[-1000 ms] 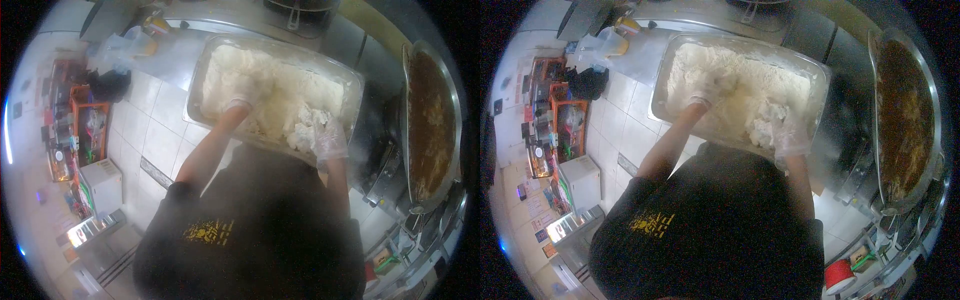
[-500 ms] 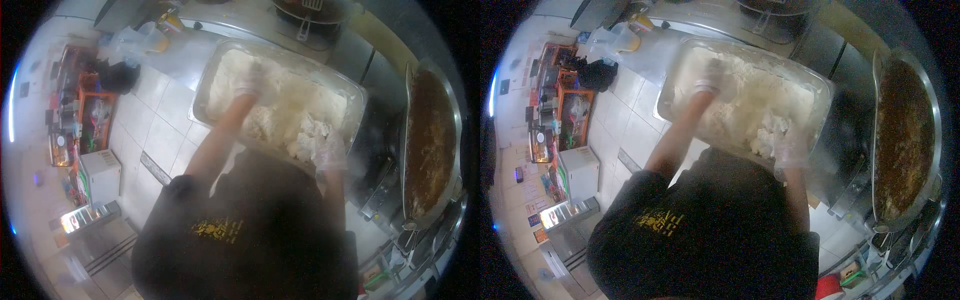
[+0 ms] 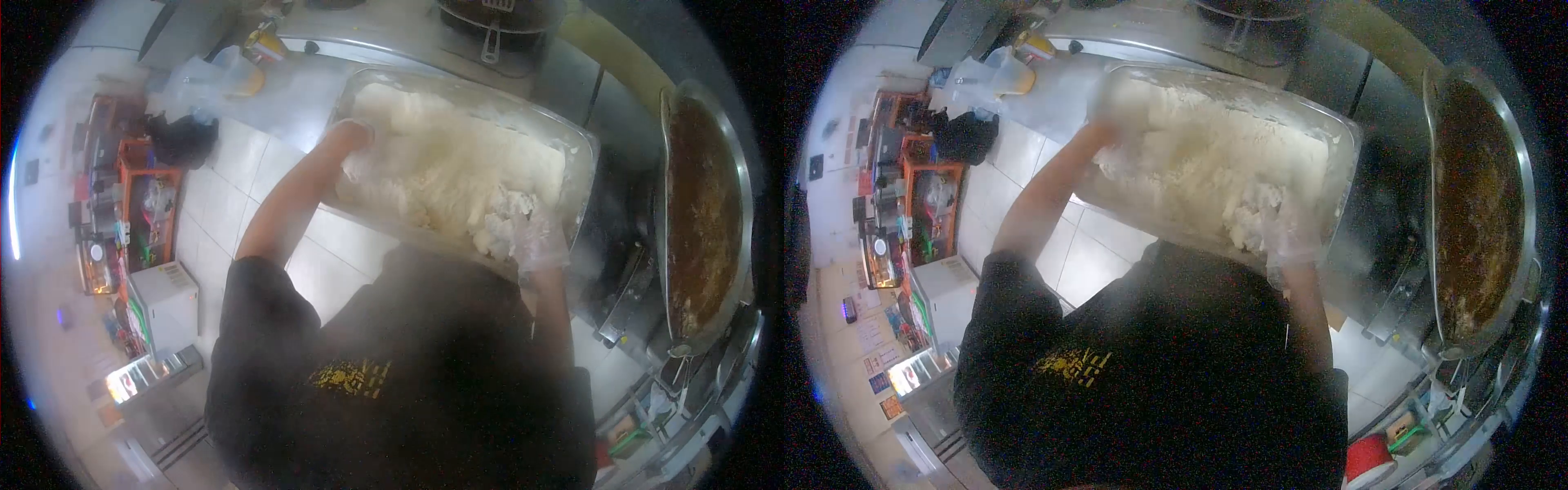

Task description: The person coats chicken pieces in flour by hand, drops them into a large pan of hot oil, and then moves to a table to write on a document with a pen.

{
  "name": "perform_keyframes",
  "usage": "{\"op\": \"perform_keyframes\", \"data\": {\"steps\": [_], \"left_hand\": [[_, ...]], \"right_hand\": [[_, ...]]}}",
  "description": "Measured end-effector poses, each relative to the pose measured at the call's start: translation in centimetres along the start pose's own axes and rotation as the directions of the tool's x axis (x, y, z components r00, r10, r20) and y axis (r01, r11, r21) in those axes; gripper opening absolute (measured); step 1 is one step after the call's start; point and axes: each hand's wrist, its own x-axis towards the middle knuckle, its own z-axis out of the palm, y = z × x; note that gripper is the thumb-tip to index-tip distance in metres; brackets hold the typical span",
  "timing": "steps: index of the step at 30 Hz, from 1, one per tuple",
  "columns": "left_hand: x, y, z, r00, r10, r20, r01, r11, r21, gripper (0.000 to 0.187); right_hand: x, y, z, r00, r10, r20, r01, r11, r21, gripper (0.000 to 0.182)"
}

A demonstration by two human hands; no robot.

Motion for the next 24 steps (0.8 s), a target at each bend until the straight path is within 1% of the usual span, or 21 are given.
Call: {"op": "perform_keyframes", "data": {"steps": [1, 3, 5, 9, 11, 12, 14, 16, 18, 20, 21, 22, 24], "left_hand": [[-0.5, 0.3, 0.0, 1.000, 0.000, 0.014, 0.000, 1.000, 0.012, 0.056], [-1.9, 1.2, 0.1, 0.999, -0.016, 0.046, 0.014, 0.999, 0.029, 0.056], [-3.2, 1.8, 0.2, 0.996, -0.039, 0.076, 0.035, 0.998, 0.053, 0.056], [-5.0, 2.8, 0.1, 0.978, -0.109, 0.180, 0.089, 0.989, 0.118, 0.055], [-5.1, 2.8, 0.4, 0.977, -0.092, 0.193, 0.071, 0.991, 0.110, 0.055], [-5.2, 2.6, 0.7, 0.984, -0.062, 0.170, 0.047, 0.995, 0.092, 0.054], [-5.0, 1.0, 2.0, 0.998, 0.051, 0.037, -0.050, 0.999, -0.019, 0.052], [-4.6, 0.7, 1.8, 0.986, 0.165, -0.018, -0.165, 0.986, -0.002, 0.050], [-4.3, 1.2, 1.0, 0.960, 0.278, 0.025, -0.279, 0.953, 0.119, 0.047], [-2.9, 0.6, 2.6, 0.945, 0.298, -0.137, -0.283, 0.951, 0.122, 0.041], [-2.1, 0.2, 3.5, 0.926, 0.308, -0.218, -0.287, 0.950, 0.126, 0.037], [-2.4, 0.6, 3.0, 0.896, 0.346, -0.278, -0.331, 0.938, 0.101, 0.035], [-3.4, 1.8, 1.3, 0.818, 0.417, -0.396, -0.430, 0.901, 0.061, 0.031]], "right_hand": [[-0.5, -0.9, -0.7, 1.000, 0.005, -0.004, -0.005, 1.000, -0.002, 0.047], [-0.9, -3.6, -2.5, 0.988, 0.135, 0.078, -0.143, 0.985, 0.098, 0.043], [-1.2, -4.3, -3.0, 0.978, 0.183, 0.103, -0.196, 0.971, 0.138, 0.040], [-1.5, -3.5, -2.2, 0.986, 0.162, 0.047, -0.167, 0.976, 0.142, 0.036], [-1.7, -2.1, -0.9, 0.993, 0.119, -0.018, -0.116, 0.987, 0.107, 0.035], [-1.7, -1.2, 0.0, 0.995, 0.071, -0.077, -0.067, 0.996, 0.064, 0.035], [-1.9, -1.9, -0.2, 0.994, 0.080, -0.079, -0.074, 0.994, 0.080, 0.034], [-1.9, -3.4, -1.4, 0.981, 0.191, 0.036, -0.194, 0.963, 0.189, 0.033], [-1.8, -3.5, -1.0, 0.983, 0.183, 0.032, -0.186, 0.957, 0.225, 0.033], [-1.7, -3.1, -0.3, 0.985, 0.172, -0.002, -0.169, 0.968, 0.186, 0.033], [-1.4, -2.6, 0.2, 0.986, 0.163, -0.039, -0.157, 0.979, 0.132, 0.032], [-1.1, -2.3, 0.5, 0.985, 0.155, -0.077, -0.148, 0.986, 0.079, 0.032], [0.3, -1.8, 0.7, 0.997, 0.043, -0.058, -0.047, 0.996, -0.076, 0.032]]}}
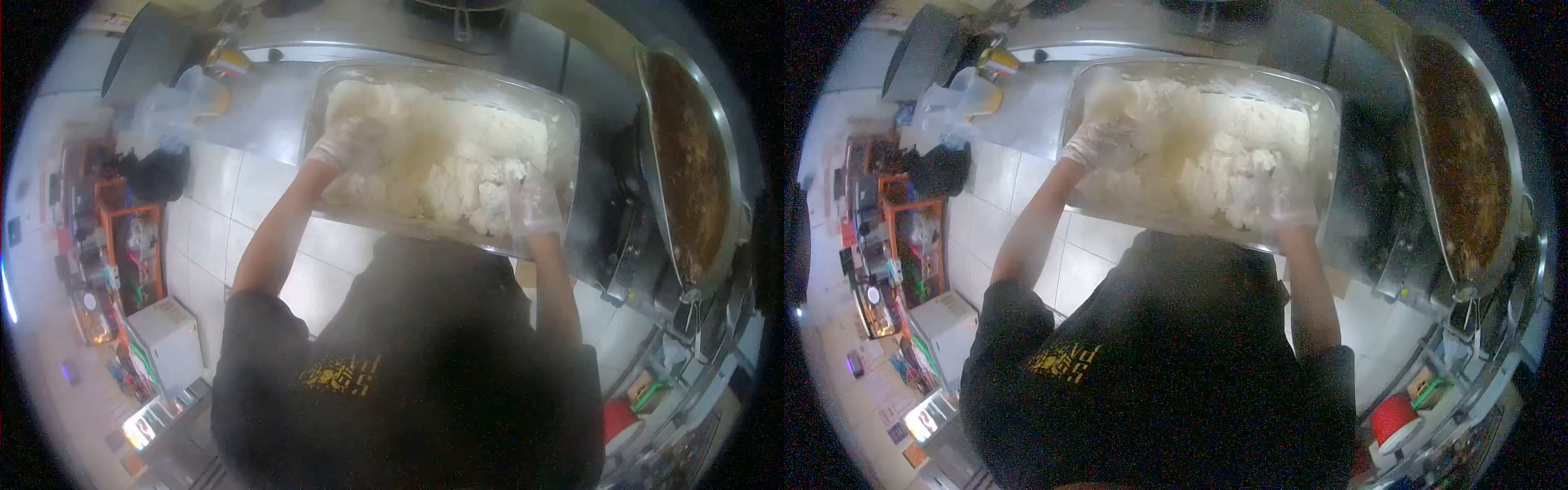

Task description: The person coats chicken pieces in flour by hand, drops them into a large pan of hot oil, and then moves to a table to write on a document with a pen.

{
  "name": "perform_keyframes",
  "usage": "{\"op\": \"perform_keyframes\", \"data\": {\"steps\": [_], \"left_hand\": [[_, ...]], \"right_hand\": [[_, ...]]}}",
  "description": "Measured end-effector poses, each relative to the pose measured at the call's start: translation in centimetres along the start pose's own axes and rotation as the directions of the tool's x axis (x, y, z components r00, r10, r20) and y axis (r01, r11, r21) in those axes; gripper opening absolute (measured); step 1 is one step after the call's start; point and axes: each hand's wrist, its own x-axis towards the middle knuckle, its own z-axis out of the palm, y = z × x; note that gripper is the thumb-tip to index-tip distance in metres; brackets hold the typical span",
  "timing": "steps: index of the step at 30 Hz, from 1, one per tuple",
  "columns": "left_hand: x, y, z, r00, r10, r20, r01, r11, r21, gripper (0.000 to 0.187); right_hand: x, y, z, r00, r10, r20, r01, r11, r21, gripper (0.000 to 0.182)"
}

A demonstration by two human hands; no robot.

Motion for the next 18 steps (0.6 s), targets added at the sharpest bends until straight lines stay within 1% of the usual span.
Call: {"op": "perform_keyframes", "data": {"steps": [1, 2, 4, 5, 6, 7, 8, 9, 10, 11, 13, 14, 16, 17, 18], "left_hand": [[0.0, -0.9, 1.5, 0.992, 0.063, -0.114, -0.100, 0.928, -0.359, 0.033], [-0.2, -2.7, 4.1, 0.969, 0.084, -0.234, -0.221, 0.720, -0.658, 0.036], [1.0, -2.6, 4.0, 0.970, -0.004, -0.242, -0.206, 0.513, -0.833, 0.038], [1.0, -0.9, 0.4, 0.986, -0.086, -0.140, -0.060, 0.603, -0.795, 0.038], [0.7, 0.9, -2.5, 0.987, -0.128, -0.103, 0.006, 0.655, -0.756, 0.038], [0.3, 2.7, -5.4, 0.983, -0.169, -0.065, 0.073, 0.700, -0.711, 0.038], [0.4, 4.4, -7.8, 0.984, -0.155, -0.093, 0.051, 0.731, -0.681, 0.037], [1.0, 4.7, -7.7, 0.980, -0.171, -0.103, 0.049, 0.708, -0.705, 0.035], [1.6, 4.9, -7.7, 0.976, -0.187, -0.114, 0.046, 0.683, -0.729, 0.033], [2.4, 4.9, -5.6, 0.967, -0.236, -0.094, 0.065, 0.588, -0.806, 0.030], [3.6, 5.8, -2.4, 0.980, -0.185, -0.076, 0.088, 0.740, -0.667, 0.026], [5.8, 6.6, -2.6, 0.991, -0.092, -0.095, 0.051, 0.927, -0.373, 0.026], [5.7, 8.2, -2.6, 0.989, -0.047, -0.141, 0.006, 0.961, -0.278, 0.022], [5.9, 8.5, -3.2, 0.971, -0.092, -0.222, -0.027, 0.876, -0.482, 0.020], [6.8, 8.7, -4.1, 0.965, -0.079, -0.251, -0.053, 0.876, -0.479, 0.019]], "right_hand": [[0.2, 0.3, -0.2, 0.999, -0.050, 0.011, 0.051, 0.996, -0.075, 0.033], [-0.1, 0.3, -0.7, 0.996, -0.087, -0.018, 0.086, 0.996, -0.039, 0.034], [-0.7, -1.1, -2.6, 0.984, -0.159, -0.085, 0.162, 0.987, 0.024, 0.036], [-1.2, -1.4, -3.6, 0.980, -0.156, -0.123, 0.158, 0.987, 0.009, 0.037], [-1.7, -1.7, -4.4, 0.976, -0.156, -0.152, 0.156, 0.988, -0.006, 0.038], [-2.0, -2.3, -5.1, 0.982, -0.124, -0.142, 0.129, 0.991, 0.028, 0.038], [-2.2, -2.9, -5.8, 0.987, -0.092, -0.132, 0.101, 0.993, 0.062, 0.038], [-2.1, -3.8, -6.4, 0.996, -0.027, -0.084, 0.040, 0.988, 0.147, 0.037], [-2.1, -3.7, -6.1, 0.994, -0.039, -0.105, 0.055, 0.987, 0.152, 0.036], [-2.1, -3.6, -5.8, 0.991, -0.051, -0.126, 0.071, 0.985, 0.157, 0.035], [-0.2, -1.5, -2.8, 0.940, -0.194, -0.282, 0.211, 0.977, 0.030, 0.032], [1.4, -0.6, -2.0, 0.900, -0.253, -0.354, 0.261, 0.965, -0.027, 0.029], [2.2, -0.3, -0.4, 0.879, -0.267, -0.396, 0.278, 0.960, -0.030, 0.024], [2.3, -0.6, -0.5, 0.939, -0.166, -0.303, 0.256, 0.923, 0.289, 0.023], [2.7, -0.8, -0.9, 0.943, -0.160, -0.290, 0.271, 0.877, 0.396, 0.024]]}}
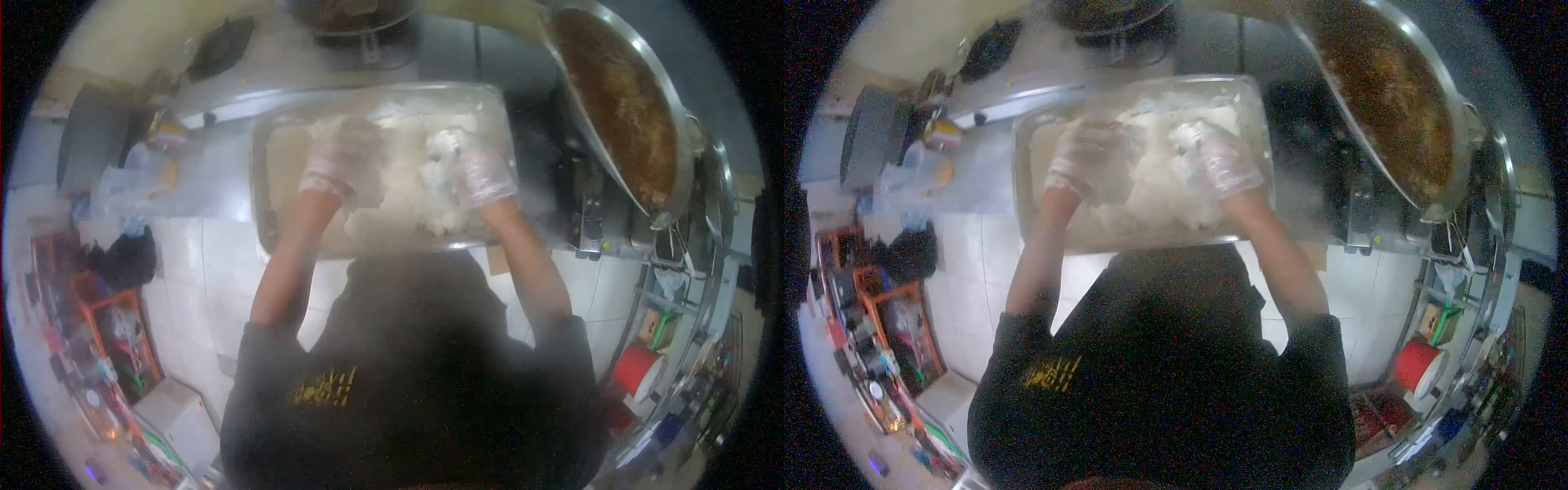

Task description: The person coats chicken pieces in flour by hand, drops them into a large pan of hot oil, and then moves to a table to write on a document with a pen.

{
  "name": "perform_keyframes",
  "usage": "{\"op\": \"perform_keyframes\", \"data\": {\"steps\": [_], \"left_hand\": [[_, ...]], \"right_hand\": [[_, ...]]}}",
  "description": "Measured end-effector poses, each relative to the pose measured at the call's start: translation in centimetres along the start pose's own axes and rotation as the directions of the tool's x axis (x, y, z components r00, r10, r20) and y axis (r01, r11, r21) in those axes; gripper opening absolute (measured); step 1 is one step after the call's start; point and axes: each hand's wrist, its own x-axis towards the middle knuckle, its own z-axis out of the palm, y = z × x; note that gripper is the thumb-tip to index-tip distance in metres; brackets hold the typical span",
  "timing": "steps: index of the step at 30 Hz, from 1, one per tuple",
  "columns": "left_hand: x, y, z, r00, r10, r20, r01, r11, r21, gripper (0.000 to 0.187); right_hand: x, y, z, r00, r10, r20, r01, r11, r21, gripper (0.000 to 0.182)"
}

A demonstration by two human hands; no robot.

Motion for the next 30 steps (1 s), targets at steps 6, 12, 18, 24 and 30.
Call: {"op": "perform_keyframes", "data": {"steps": [6, 12, 18, 24, 30], "left_hand": [[7.0, 11.6, -6.3, 0.931, 0.154, 0.331, -0.360, 0.540, 0.760, 0.023], [16.2, 22.4, -9.2, 0.789, 0.564, 0.245, -0.558, 0.491, 0.669, 0.023], [25.0, 30.8, -4.3, 0.652, 0.715, 0.253, -0.705, 0.448, 0.549, 0.023], [32.5, 33.2, 5.0, 0.652, 0.637, 0.411, -0.745, 0.438, 0.503, 0.023], [36.4, 32.0, 11.7, 0.711, 0.431, 0.556, -0.686, 0.599, 0.413, 0.024]], "right_hand": [[-0.7, -12.6, -11.1, 0.986, 0.133, 0.105, -0.121, 0.986, -0.111, 0.026], [0.5, -8.0, -19.7, 0.917, -0.189, -0.352, 0.187, 0.982, -0.041, 0.024], [0.2, -5.8, -30.6, 0.880, -0.269, -0.391, 0.005, 0.829, -0.559, 0.023], [0.5, -1.5, -35.6, 0.947, -0.105, -0.302, -0.145, 0.702, -0.697, 0.023], [1.2, 4.5, -36.5, 0.986, 0.032, -0.163, -0.129, 0.765, -0.631, 0.023]]}}
